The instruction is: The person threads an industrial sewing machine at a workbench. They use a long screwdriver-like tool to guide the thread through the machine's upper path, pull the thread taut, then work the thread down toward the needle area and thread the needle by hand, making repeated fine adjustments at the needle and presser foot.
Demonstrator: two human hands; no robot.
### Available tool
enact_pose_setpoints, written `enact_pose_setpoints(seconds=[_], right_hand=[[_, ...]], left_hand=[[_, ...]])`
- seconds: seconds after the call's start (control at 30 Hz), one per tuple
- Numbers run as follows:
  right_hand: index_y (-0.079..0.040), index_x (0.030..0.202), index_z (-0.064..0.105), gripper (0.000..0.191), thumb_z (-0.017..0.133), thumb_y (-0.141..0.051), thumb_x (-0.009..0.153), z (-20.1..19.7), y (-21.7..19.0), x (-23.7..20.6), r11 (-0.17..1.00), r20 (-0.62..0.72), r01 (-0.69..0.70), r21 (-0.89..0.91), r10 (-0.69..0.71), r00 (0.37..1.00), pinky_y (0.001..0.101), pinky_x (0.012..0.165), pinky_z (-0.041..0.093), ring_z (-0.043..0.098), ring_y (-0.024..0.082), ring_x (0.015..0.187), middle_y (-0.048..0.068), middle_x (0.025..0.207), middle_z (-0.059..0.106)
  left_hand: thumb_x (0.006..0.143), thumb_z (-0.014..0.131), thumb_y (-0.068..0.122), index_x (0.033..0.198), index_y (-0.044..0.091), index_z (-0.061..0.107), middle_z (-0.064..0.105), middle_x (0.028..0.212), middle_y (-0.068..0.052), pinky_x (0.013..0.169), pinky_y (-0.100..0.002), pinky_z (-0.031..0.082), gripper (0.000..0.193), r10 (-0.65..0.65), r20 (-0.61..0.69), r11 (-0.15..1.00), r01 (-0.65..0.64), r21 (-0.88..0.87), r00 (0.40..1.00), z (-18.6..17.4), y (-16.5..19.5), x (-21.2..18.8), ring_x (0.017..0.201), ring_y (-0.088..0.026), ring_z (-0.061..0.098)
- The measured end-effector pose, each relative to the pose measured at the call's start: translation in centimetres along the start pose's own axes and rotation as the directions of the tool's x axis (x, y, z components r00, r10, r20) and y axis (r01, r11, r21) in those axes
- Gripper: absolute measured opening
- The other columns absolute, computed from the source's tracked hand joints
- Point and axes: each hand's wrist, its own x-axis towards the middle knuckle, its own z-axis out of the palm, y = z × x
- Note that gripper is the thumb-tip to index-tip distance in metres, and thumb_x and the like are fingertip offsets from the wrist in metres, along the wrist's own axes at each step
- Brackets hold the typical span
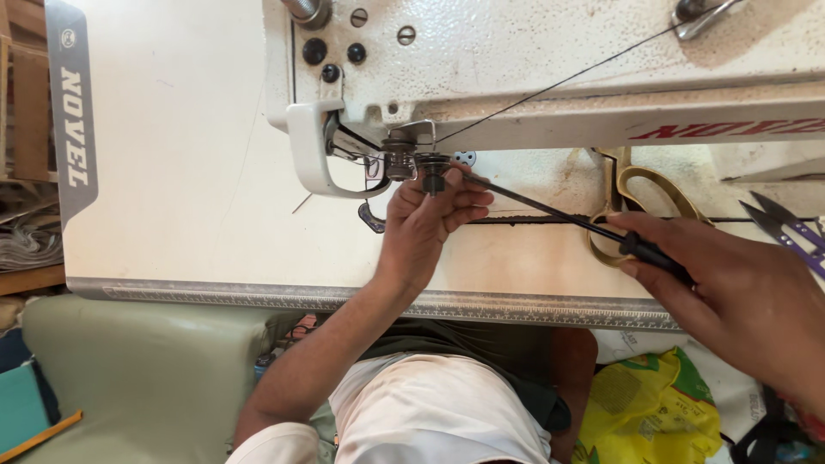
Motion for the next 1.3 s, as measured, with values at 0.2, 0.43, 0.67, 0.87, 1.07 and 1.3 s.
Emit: enact_pose_setpoints(seconds=[0.2, 0.43, 0.67, 0.87, 1.07, 1.3], right_hand=[[-0.008, 0.126, 0.072, 0.042, 0.076, -0.018, 0.086, -0.1, 0.6, 0.0, 0.986, -0.184, 0.134, 0.097, -0.115, 0.976, 0.0362, 0.065, 0.055, 0.073, 0.025, 0.078, 0.011, 0.093, 0.074], [-0.004, 0.12, 0.073, 0.037, 0.076, -0.012, 0.084, -0.2, 0.4, 0.7, 0.95, -0.302, 0.307, 0.059, -0.276, 0.912, 0.0358, 0.067, 0.057, 0.073, 0.027, 0.082, 0.014, 0.098, 0.075], [-0.004, 0.123, 0.074, 0.04, 0.077, -0.012, 0.084, -0.3, 0.6, 0.9, 0.967, -0.26, 0.228, 0.115, -0.192, 0.946, 0.0324, 0.064, 0.057, 0.074, 0.023, 0.078, 0.013, 0.097, 0.075], [-0.004, 0.12, 0.073, 0.037, 0.077, -0.012, 0.084, -0.4, 1.1, 1.2, 0.953, -0.289, 0.272, 0.135, -0.224, 0.931, 0.0314, 0.064, 0.057, 0.074, 0.023, 0.08, 0.013, 0.098, 0.075], [-0.006, 0.125, 0.072, 0.044, 0.079, -0.015, 0.082, -0.4, 1.4, 1.9, 0.974, -0.198, 0.188, 0.124, -0.161, 0.967, 0.0328, 0.061, 0.057, 0.074, 0.022, 0.075, 0.011, 0.093, 0.075], [-0.004, 0.125, 0.073, 0.042, 0.076, -0.014, 0.084, -0.6, 1.3, 1.4, 0.977, -0.201, 0.193, 0.086, -0.173, 0.964, 0.0328, 0.064, 0.057, 0.074, 0.022, 0.079, 0.012, 0.095, 0.075]], left_hand=[[0.109, 0.058, 0.022, 0.118, -0.001, 0.066, 0.072, 0.113, -0.016, 0.092, -0.038, 0.06, 0.027, -0.018, -0.007, 0.999, 0.017, -0.041, 1.0, 0.3, -0.1, 0.5, 0.103, -0.025, 0.073], [0.111, 0.056, 0.023, 0.121, -0.007, 0.062, 0.067, 0.126, -0.019, 0.099, -0.042, 0.058, 0.032, -0.047, 0.037, 0.998, 0.049, -0.048, 0.998, -0.1, 0.6, 0.5, 0.112, -0.03, 0.07], [0.111, 0.055, 0.021, 0.125, -0.006, 0.062, 0.064, 0.128, -0.022, 0.104, -0.046, 0.057, 0.031, -0.05, 0.06, 0.993, 0.057, -0.103, 0.997, -0.8, -0.2, 1.2, 0.117, -0.034, 0.069], [0.113, 0.052, 0.025, 0.127, -0.003, 0.058, 0.064, 0.136, -0.022, 0.103, -0.045, 0.056, 0.031, 0.002, 0.128, 0.998, 0.007, -0.067, 0.992, -1.1, -0.7, 0.8, 0.118, -0.034, 0.068], [0.109, 0.054, 0.021, 0.131, -0.002, 0.056, 0.063, 0.134, -0.02, 0.104, -0.047, 0.056, 0.032, 0.043, 0.146, 0.996, -0.03, -0.089, 0.988, -1.5, -0.6, 1.0, 0.119, -0.035, 0.067], [0.112, 0.057, 0.02, 0.127, -0.005, 0.056, 0.063, 0.132, -0.024, 0.1, -0.049, 0.057, 0.03, -0.005, 0.122, 0.996, 0.017, -0.092, 0.992, -1.5, -0.7, 1.1, 0.117, -0.038, 0.067]])
